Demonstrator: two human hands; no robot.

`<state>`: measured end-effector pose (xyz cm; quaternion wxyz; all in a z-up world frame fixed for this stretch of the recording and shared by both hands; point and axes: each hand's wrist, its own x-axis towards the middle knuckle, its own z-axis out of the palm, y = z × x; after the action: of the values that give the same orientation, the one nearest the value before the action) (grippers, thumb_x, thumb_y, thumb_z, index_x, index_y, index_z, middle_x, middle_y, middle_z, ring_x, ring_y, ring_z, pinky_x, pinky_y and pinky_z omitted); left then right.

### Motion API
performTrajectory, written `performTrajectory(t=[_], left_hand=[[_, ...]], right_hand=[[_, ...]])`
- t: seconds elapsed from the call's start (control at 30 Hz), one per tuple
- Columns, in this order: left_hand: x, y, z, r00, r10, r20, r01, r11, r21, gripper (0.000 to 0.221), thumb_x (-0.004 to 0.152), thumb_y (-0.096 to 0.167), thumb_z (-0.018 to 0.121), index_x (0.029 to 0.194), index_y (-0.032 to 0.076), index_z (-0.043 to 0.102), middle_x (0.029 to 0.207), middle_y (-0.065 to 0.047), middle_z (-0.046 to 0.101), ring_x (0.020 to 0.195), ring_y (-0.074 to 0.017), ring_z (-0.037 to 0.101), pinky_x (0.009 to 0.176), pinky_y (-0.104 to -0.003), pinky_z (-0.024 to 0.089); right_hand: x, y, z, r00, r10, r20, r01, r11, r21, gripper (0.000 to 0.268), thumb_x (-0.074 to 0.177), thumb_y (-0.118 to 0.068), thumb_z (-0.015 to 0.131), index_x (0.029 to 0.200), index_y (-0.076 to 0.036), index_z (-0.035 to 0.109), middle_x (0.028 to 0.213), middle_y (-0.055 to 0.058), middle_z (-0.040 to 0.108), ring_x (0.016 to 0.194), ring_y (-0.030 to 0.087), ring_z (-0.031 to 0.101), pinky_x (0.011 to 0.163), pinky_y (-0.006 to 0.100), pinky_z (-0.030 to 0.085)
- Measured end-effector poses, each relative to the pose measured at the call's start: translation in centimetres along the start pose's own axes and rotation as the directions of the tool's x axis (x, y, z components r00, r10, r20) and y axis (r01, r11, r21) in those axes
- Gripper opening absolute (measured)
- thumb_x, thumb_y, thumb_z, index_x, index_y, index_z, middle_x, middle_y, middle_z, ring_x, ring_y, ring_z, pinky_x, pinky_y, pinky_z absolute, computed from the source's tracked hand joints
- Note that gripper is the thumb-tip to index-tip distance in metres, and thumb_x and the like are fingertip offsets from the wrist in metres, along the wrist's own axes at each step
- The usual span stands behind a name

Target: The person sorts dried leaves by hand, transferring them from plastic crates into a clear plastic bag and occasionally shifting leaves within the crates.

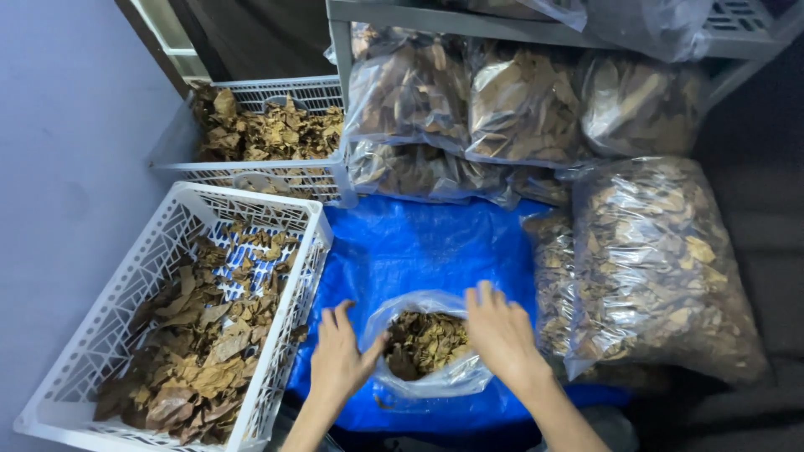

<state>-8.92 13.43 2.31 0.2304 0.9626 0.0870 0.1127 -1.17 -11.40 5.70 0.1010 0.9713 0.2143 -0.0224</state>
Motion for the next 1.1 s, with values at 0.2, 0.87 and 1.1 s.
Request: performTrajectory(t=[0.2, 0.87, 1.1], left_hand=[[-0.4, -2.7, 3.9, 0.897, -0.189, 0.399, 0.323, 0.898, -0.300, 0.043, 0.097, 0.029, 0.052, 0.138, 0.015, 0.056, 0.098, -0.011, 0.077, 0.086, -0.0310, 0.075, 0.077, -0.045, 0.052], [-0.4, 1.4, 0.0, 0.843, -0.179, 0.508, 0.485, 0.662, -0.572, 0.047, 0.106, 0.027, 0.043, 0.153, 0.024, 0.036, 0.079, -0.004, 0.052, 0.065, -0.0167, 0.050, 0.068, -0.037, 0.042], [-1.4, -0.1, -6.2, 0.822, -0.068, 0.565, 0.328, 0.868, -0.373, 0.081, 0.095, 0.064, 0.050, 0.159, 0.020, 0.026, 0.143, -0.020, 0.051, 0.154, -0.0385, 0.024, 0.117, -0.063, 0.032]], right_hand=[[4.4, -5.0, 1.1, 0.680, -0.722, 0.128, 0.575, 0.634, 0.517, 0.053, 0.102, -0.038, 0.053, 0.146, -0.010, 0.047, 0.153, 0.011, 0.043, 0.145, 0.030, 0.036, 0.111, 0.050, 0.031], [6.4, -10.1, 9.4, 0.481, -0.560, 0.675, 0.649, 0.744, 0.155, 0.063, 0.107, -0.024, 0.038, 0.166, -0.016, 0.016, 0.175, 0.001, -0.009, 0.159, 0.027, -0.018, 0.126, 0.060, 0.015], [6.4, -8.0, 5.6, 0.505, -0.659, 0.557, 0.648, 0.716, 0.259, 0.051, 0.103, -0.026, 0.052, 0.147, 0.000, 0.047, 0.163, 0.018, 0.034, 0.156, 0.036, 0.018, 0.126, 0.057, 0.008]])
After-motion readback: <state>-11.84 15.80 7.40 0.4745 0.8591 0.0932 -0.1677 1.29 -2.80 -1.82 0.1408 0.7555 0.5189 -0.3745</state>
